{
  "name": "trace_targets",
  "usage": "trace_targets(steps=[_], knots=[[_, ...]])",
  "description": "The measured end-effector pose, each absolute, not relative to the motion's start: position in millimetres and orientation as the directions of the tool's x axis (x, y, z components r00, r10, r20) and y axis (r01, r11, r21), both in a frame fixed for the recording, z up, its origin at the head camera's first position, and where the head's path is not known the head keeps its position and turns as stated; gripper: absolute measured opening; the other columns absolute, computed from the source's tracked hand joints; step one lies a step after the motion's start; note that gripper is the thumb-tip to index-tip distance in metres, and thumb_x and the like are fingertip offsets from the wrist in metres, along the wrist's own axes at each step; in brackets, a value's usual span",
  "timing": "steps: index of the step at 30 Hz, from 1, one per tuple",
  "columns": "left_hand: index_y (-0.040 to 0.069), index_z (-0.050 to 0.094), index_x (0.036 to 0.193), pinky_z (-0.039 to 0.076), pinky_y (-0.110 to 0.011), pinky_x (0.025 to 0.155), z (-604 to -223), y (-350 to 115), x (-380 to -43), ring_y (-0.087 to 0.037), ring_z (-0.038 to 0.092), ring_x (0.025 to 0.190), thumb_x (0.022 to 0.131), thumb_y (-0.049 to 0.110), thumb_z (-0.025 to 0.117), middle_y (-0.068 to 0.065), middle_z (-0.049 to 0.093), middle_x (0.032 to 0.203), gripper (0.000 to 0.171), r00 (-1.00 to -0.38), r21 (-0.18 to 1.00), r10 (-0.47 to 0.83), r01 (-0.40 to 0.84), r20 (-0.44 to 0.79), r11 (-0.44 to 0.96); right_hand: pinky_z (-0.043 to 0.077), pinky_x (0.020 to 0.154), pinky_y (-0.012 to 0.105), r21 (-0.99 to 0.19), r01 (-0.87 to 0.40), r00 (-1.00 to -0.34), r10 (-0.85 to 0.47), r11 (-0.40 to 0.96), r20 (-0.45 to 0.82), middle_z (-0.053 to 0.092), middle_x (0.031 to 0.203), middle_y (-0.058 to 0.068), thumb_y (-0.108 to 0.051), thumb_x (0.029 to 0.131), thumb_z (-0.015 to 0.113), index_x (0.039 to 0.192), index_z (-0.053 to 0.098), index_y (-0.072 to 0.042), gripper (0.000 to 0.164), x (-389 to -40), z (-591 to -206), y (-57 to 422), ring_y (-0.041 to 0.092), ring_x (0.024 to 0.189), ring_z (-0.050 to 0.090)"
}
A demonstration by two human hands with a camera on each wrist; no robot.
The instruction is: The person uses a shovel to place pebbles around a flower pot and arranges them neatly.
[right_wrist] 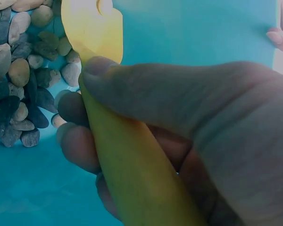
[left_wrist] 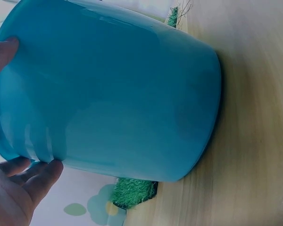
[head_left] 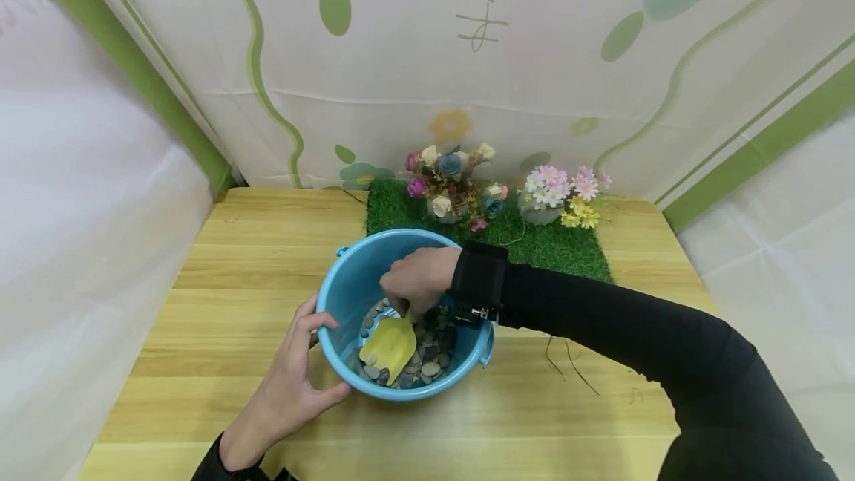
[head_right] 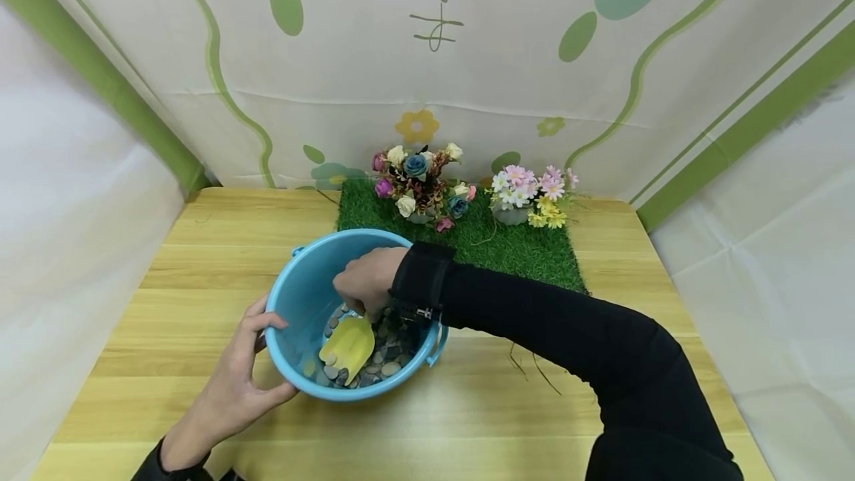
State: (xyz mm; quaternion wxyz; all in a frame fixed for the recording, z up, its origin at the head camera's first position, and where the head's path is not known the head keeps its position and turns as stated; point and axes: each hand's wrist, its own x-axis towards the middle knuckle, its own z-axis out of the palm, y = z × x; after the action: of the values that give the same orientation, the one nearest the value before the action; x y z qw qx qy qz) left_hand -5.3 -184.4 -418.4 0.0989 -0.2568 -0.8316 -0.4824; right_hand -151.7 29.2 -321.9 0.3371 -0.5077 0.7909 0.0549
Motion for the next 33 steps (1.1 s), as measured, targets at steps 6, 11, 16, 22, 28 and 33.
trace_targets(steps=[6,11,16,22,28,33], knots=[[0.0,0.042,0.127,0.054,-0.052,0.089,-418.7,-184.7,-5.1,-0.036,0.04,0.133,0.071,0.009,0.088,-0.014,0.027,0.159,0.073,-0.851,0.756,0.334,0.517,0.405,0.402,0.046,0.067,0.025,-0.29,-0.833,-0.231,-0.772,0.472,-0.592,0.066,0.087,-0.01,-0.018,0.093,0.076,0.099,0.08,-0.017,0.007,-154.3,-322.4,30.9,0.01,0.074,0.057],[0.0,0.042,0.127,0.054,-0.052,0.09,-419.4,-184.5,-5.3,-0.036,0.039,0.133,0.071,0.01,0.088,-0.014,0.027,0.159,0.073,-0.849,0.756,0.336,0.52,0.407,0.398,0.049,0.071,0.025,-0.311,-0.825,-0.216,-0.772,0.472,-0.598,0.067,0.089,-0.011,-0.02,0.093,0.076,0.099,0.081,-0.017,0.008,-157.0,-323.2,32.8,0.009,0.079,0.059],[0.001,0.043,0.127,0.054,-0.052,0.089,-419.5,-184.7,-5.5,-0.037,0.04,0.133,0.07,0.009,0.088,-0.015,0.027,0.159,0.073,-0.847,0.752,0.334,0.525,0.414,0.398,0.046,0.068,0.025,-0.305,-0.826,-0.224,-0.772,0.474,-0.595,0.065,0.085,-0.01,-0.019,0.093,0.076,0.095,0.08,-0.017,0.005,-155.7,-323.9,31.7,0.01,0.075,0.057],[0.002,0.043,0.127,0.054,-0.05,0.09,-418.9,-185.4,-5.6,-0.037,0.04,0.133,0.07,0.009,0.089,-0.015,0.027,0.159,0.073,-0.845,0.75,0.332,0.528,0.418,0.399,0.045,0.065,0.025,-0.285,-0.835,-0.231,-0.769,0.471,-0.596,0.064,0.082,-0.011,-0.02,0.093,0.076,0.093,0.079,-0.018,0.003,-153.7,-324.4,29.5,0.011,0.072,0.055],[0.002,0.043,0.126,0.054,-0.053,0.089,-419.2,-185.0,-5.4,-0.036,0.039,0.134,0.07,0.009,0.089,-0.014,0.027,0.159,0.073,-0.848,0.756,0.333,0.522,0.412,0.394,0.045,0.066,0.025,-0.311,-0.834,-0.205,-0.779,0.456,-0.592,0.065,0.082,-0.011,-0.02,0.094,0.075,0.095,0.08,-0.017,0.006,-154.9,-322.5,31.9,0.01,0.073,0.056],[0.002,0.043,0.126,0.054,-0.053,0.089,-419.0,-185.1,-5.6,-0.037,0.039,0.134,0.07,0.009,0.089,-0.014,0.026,0.16,0.073,-0.85,0.758,0.332,0.518,0.408,0.397,0.047,0.07,0.025,-0.325,-0.825,-0.203,-0.78,0.462,-0.592,0.066,0.088,-0.01,-0.018,0.095,0.075,0.097,0.08,-0.017,0.006,-157.6,-319.6,34.0,0.01,0.079,0.057]])
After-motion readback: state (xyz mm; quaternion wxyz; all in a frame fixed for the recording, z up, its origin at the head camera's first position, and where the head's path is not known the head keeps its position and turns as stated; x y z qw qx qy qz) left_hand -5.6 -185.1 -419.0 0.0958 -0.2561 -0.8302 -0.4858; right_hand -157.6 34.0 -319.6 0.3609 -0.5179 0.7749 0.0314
